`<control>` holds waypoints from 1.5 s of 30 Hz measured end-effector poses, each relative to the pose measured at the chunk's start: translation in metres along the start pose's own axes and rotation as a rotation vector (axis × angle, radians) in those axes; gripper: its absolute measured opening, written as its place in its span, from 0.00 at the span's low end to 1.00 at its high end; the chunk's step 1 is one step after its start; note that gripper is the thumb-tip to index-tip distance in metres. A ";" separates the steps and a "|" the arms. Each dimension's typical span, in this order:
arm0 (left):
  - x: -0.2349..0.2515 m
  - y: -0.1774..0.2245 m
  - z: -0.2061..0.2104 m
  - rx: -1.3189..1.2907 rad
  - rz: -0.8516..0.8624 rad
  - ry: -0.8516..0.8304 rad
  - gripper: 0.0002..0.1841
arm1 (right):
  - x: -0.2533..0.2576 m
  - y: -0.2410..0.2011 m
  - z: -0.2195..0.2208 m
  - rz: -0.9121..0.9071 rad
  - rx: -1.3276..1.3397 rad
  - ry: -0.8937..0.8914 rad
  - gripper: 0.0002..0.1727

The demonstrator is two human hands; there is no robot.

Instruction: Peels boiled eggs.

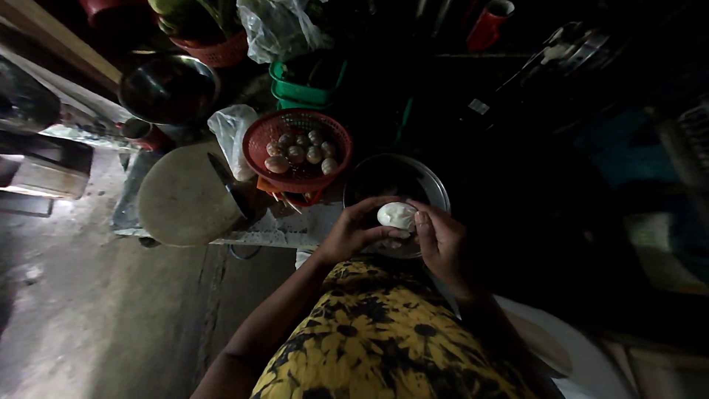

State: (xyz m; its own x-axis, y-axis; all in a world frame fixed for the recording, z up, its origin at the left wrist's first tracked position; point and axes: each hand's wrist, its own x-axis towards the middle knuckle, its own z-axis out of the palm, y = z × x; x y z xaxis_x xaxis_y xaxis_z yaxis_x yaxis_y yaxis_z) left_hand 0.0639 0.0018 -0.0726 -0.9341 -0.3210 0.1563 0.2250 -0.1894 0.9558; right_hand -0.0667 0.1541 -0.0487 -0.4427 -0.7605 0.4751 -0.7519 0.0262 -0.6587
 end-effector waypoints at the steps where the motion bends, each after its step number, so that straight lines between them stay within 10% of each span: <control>1: 0.000 0.000 0.000 -0.002 -0.002 0.002 0.27 | 0.000 -0.001 0.000 0.000 -0.005 -0.001 0.20; 26: -0.001 -0.012 -0.001 -0.387 -0.135 -0.009 0.27 | 0.011 -0.007 -0.008 0.325 0.330 -0.004 0.16; 45: -0.001 -0.014 -0.002 -0.414 -0.135 0.018 0.26 | 0.008 -0.006 0.001 -0.091 -0.158 0.097 0.14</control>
State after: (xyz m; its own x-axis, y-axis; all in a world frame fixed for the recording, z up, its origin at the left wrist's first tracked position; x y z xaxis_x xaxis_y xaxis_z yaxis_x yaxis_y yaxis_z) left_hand 0.0617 0.0032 -0.0866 -0.9587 -0.2829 0.0287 0.1964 -0.5860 0.7862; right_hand -0.0655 0.1472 -0.0410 -0.4084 -0.6987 0.5874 -0.8549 0.0672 -0.5144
